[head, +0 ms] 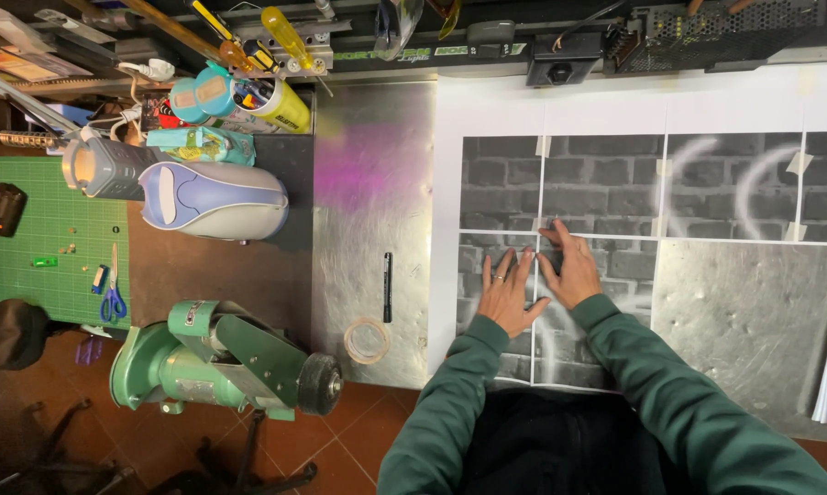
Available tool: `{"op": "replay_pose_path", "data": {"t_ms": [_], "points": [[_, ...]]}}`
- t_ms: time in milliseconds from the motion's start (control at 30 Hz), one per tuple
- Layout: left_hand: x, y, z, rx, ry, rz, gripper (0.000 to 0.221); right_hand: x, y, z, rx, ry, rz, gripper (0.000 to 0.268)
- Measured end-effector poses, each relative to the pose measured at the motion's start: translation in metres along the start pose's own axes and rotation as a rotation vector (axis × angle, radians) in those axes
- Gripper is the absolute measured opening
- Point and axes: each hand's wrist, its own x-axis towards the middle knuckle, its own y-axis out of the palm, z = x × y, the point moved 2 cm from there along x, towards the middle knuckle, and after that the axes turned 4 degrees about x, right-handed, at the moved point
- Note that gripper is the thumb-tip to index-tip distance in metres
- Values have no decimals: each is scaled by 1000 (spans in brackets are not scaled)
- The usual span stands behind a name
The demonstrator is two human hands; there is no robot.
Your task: Arranging and taping multiple printed pattern sheets onto a larger substrate to form a tiled layout.
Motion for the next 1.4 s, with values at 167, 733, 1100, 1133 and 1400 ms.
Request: {"op": "replay_pose_path", "data": {"t_ms": [167, 733, 1100, 1133, 1400], "points": [[1, -5, -1, -18, -34, 31, 105, -2, -1, 4, -19, 14, 17, 77], [-125, -90, 71, -350, -926, -414, 91, -5, 2, 1, -89, -32, 106, 80], [-155, -81, 74, -584, -888, -431, 99, -4, 1, 7, -129, -82, 30, 82], [-154, -82, 73, -585, -887, -429, 99, -4, 1, 7, -130, -81, 29, 82], [-154, -77, 77, -641, -904, -443, 98, -5, 0, 5, -117, -43, 51, 82]]}}
